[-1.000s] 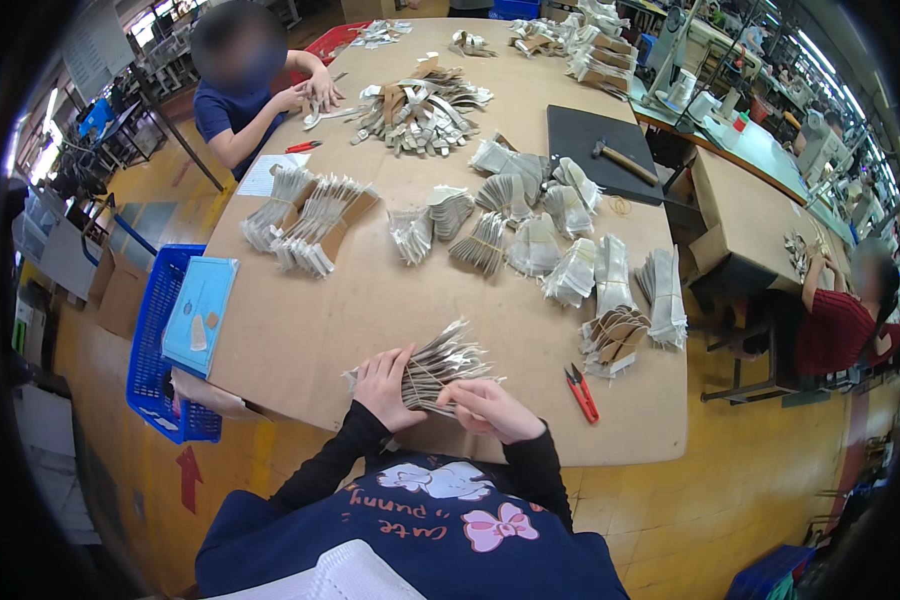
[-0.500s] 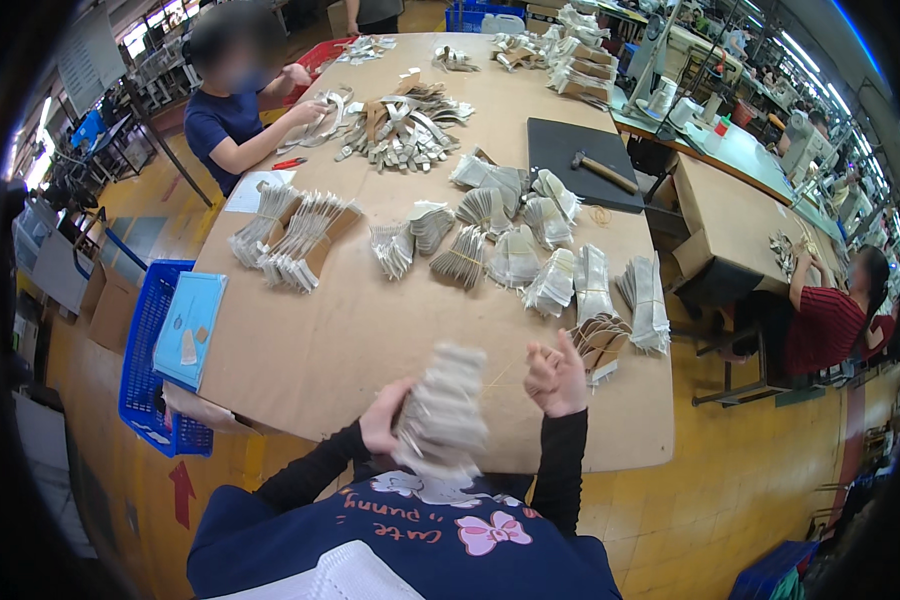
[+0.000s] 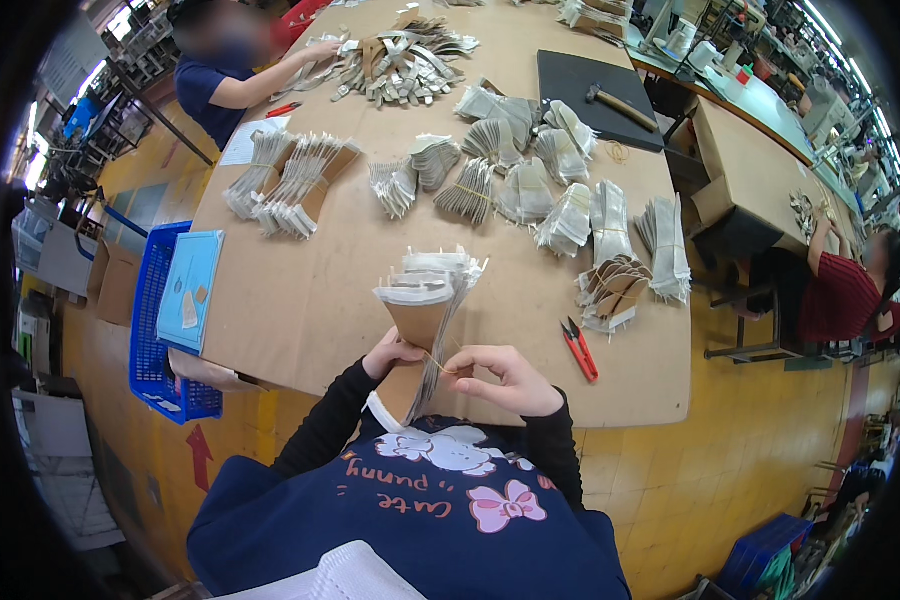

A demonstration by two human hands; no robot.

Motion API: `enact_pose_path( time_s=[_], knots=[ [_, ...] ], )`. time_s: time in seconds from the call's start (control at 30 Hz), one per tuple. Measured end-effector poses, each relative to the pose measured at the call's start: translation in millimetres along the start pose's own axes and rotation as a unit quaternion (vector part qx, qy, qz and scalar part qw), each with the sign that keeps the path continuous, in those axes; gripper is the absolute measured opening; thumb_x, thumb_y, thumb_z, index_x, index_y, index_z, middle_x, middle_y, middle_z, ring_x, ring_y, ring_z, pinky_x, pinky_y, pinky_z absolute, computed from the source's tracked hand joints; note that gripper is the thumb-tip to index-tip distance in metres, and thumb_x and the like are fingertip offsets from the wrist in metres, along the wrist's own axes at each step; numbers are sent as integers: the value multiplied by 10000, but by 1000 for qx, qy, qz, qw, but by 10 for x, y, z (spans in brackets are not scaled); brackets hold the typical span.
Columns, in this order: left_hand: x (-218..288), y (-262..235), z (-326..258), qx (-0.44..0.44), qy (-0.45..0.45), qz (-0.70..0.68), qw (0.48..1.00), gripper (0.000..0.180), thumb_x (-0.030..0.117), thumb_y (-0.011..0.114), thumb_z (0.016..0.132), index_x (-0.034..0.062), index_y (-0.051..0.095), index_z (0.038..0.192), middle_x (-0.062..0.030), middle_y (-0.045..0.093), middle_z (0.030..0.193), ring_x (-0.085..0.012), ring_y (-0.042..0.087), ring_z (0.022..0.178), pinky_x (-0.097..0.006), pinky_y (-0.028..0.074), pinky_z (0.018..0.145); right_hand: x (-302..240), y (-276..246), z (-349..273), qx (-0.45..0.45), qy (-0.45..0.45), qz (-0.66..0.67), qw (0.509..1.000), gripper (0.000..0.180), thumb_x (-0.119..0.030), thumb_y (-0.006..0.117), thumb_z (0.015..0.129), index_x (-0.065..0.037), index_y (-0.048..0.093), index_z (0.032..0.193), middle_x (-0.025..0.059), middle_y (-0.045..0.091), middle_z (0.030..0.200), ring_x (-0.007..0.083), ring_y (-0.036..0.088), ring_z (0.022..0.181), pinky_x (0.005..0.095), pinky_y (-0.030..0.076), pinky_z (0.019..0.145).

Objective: The person repeatedly picks up small white fabric pieces from a table, folds them by hand, and places them into neat stacks. The person also gathers the folded stacks and bundles them together. The work is performed at a large table in a factory setting with other workers visible in the background.

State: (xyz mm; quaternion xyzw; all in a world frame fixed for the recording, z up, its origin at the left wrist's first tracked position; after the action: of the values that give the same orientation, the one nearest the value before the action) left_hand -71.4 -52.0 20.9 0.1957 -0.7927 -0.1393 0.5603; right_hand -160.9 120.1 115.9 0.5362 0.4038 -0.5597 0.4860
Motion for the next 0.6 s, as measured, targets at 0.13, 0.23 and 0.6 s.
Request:
enact_pose_path(
  time_s=[0.13,0.23,0.6],
  knots=[
    [240,12,9,133,118,160,971,797,295,784,747,14,434,1406,-125,592,1240,-238,578,1126,-345,462,934,227,-64,45,138,30,-135,981,307,-60,624,939,30,597,1231,100,669,1116,176,635,1012,331,474,934],
    [423,-125,15,316,137,452,823,972,420,827,676,3,388,1437,-188,563,1278,-319,540,1176,-429,421,985,456,-101,51,289,11,-174,941,308,-49,624,940,32,593,1236,115,646,1194,192,642,1057,321,483,955],
    [297,-645,274,233,41,651,721,997,566,695,821,-19,301,1525,-237,493,1393,-394,435,1286,-492,301,1097,1465,169,372,345,180,232,891,482,-248,648,994,92,427,1256,188,641,1100,202,685,1002,300,586,818]
  ],
)
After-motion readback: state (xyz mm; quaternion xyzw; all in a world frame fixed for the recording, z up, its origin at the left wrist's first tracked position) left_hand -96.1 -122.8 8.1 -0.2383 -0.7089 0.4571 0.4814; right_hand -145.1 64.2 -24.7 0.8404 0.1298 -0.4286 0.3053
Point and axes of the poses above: each hand's wrist, its own z-axis towards the middle knuckle, its own y-axis out of the palm, x = y × z, the point moved 5 cm from there along z, towards the middle knuckle
